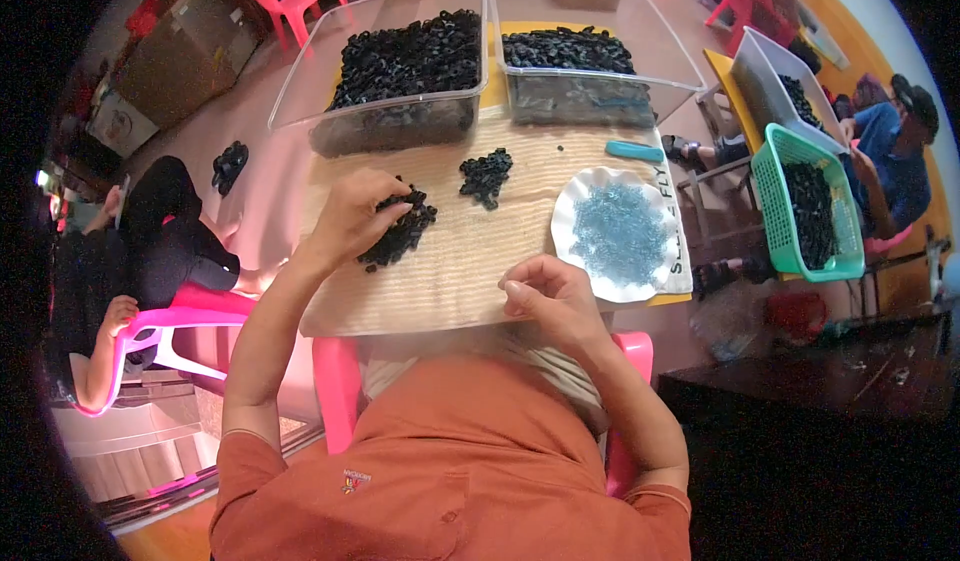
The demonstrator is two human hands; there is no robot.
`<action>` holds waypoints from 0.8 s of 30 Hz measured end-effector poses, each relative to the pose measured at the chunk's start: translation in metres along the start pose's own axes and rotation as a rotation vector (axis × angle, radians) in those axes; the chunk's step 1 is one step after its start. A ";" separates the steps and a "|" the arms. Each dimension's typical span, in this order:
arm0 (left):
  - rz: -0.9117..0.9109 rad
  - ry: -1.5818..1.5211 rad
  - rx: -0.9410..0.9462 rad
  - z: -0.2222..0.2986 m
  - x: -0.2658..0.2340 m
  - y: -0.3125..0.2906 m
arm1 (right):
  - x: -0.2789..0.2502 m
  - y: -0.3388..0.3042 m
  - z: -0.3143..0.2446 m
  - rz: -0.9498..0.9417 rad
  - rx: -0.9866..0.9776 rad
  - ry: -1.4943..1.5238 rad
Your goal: Assembling small plastic components by manually inserting tiny beads into them.
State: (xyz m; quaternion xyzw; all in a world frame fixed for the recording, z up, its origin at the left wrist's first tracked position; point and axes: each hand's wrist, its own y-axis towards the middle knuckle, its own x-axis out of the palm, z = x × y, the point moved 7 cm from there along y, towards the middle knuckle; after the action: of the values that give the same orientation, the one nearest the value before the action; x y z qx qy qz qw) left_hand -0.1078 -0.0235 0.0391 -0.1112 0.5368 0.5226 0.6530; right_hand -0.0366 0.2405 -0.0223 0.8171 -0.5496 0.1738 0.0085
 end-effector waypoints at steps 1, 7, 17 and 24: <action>-0.033 -0.014 -0.008 -0.002 0.003 -0.004 | 0.001 0.000 0.001 -0.006 -0.002 -0.004; -0.032 -0.019 0.028 0.005 0.008 0.000 | 0.008 0.003 0.011 -0.037 0.013 -0.010; -0.046 0.073 0.023 -0.039 -0.016 0.004 | 0.010 -0.001 0.014 -0.042 0.027 0.013; -0.203 -0.059 -0.121 -0.074 0.008 -0.014 | 0.014 0.000 0.017 -0.045 0.066 0.004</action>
State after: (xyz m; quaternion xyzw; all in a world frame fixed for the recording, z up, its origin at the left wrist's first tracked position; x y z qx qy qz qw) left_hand -0.1413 -0.0774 -0.0029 -0.1887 0.4708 0.4885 0.7100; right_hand -0.0272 0.2245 -0.0341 0.8288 -0.5250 0.1931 -0.0133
